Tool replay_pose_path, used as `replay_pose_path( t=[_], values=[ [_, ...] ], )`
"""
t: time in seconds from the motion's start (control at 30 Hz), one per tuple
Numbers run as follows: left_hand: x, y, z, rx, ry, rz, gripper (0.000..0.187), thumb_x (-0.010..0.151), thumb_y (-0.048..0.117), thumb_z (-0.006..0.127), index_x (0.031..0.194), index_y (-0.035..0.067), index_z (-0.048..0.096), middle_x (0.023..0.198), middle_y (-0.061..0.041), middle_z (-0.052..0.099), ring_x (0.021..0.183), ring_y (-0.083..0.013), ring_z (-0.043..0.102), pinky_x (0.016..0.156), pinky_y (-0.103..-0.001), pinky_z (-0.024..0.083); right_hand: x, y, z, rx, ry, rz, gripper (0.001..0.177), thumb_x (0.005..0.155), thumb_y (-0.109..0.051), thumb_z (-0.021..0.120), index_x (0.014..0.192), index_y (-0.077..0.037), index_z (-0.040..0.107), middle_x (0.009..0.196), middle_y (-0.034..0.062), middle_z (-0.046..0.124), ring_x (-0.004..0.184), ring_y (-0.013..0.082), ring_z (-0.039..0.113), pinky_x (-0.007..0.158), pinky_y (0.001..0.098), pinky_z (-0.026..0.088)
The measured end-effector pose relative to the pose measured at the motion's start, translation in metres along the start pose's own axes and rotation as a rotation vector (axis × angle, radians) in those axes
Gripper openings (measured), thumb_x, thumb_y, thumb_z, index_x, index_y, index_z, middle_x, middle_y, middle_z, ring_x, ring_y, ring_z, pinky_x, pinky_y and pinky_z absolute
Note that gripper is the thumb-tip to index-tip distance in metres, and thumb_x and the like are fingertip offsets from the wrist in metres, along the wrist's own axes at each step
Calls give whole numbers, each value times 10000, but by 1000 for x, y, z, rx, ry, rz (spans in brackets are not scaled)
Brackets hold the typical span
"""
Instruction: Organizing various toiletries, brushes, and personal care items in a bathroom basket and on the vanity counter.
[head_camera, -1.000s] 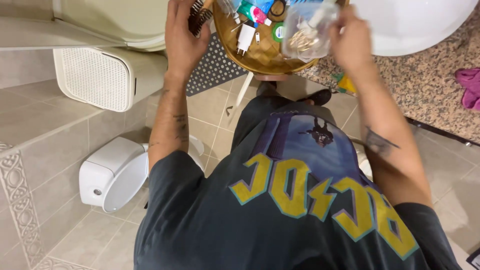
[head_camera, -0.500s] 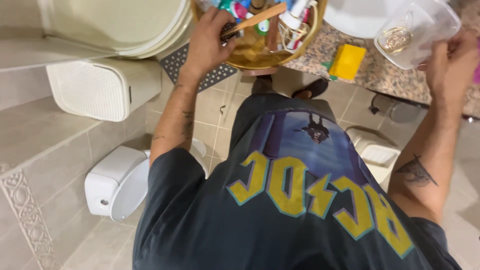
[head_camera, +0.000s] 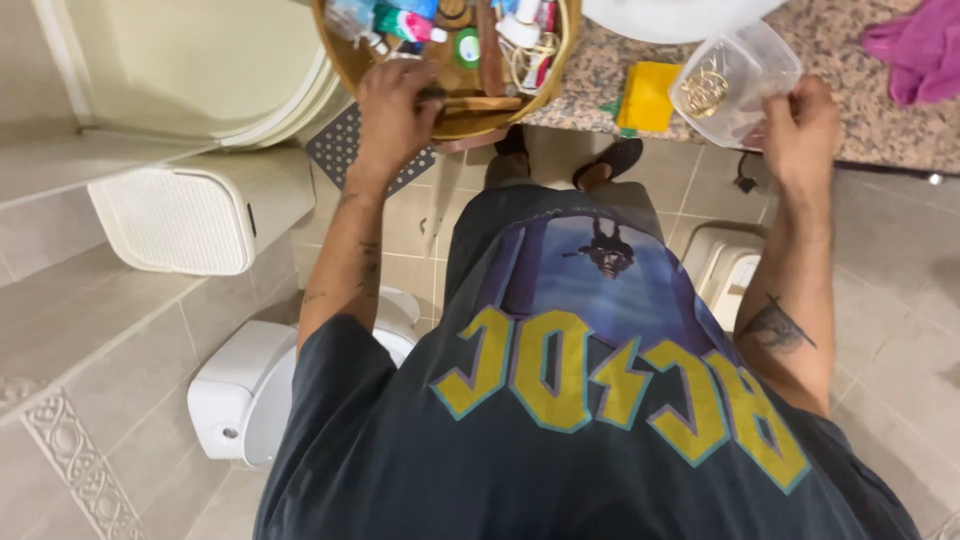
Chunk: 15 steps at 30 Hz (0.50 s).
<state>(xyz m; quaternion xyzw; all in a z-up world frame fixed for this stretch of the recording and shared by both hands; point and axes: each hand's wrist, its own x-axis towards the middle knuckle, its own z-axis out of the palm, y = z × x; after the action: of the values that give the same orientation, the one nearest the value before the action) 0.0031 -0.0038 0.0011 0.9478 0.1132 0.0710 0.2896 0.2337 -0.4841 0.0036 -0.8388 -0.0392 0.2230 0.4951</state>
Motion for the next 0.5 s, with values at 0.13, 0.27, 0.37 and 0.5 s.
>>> replay_pose_path(
  t=[0.13, 0.27, 0.37, 0.5],
  values=[
    [4, 20, -12, -83, 90, 2, 390, 930, 50, 774, 1308, 72, 678, 1288, -128, 642, 1227, -359, 548, 1057, -476, 423, 6, 53, -18, 102, 50, 9, 153, 1123, -35, 536, 1215, 75, 588, 1035, 141, 705, 784, 164, 697, 653, 303, 612],
    [5, 44, -16, -87, 159, -4, 342, 963, 26, 740, 1296, 69, 680, 1243, -124, 657, 1186, -349, 567, 1047, -458, 462, 11, 104, -42, 115, 81, 83, 167, 1089, -58, 529, 1217, 45, 560, 1013, 123, 694, 747, 157, 715, 599, 298, 624],
    [15, 60, -3, -117, 182, -48, 304, 965, 43, 737, 1265, 65, 691, 1198, -132, 677, 1156, -340, 596, 1026, -447, 478, 22, 139, -60, 92, 94, 108, 168, 1098, -75, 549, 1196, 62, 556, 976, 131, 677, 723, 168, 703, 571, 303, 608],
    [66, 64, 52, -410, 233, -106, 257, 950, 111, 744, 1183, 23, 680, 1084, -135, 739, 1019, -306, 721, 928, -402, 560, 32, 157, -76, -2, 95, 174, 195, 1126, -126, 548, 1184, 59, 568, 931, 130, 685, 692, 184, 700, 535, 298, 558]
  ],
)
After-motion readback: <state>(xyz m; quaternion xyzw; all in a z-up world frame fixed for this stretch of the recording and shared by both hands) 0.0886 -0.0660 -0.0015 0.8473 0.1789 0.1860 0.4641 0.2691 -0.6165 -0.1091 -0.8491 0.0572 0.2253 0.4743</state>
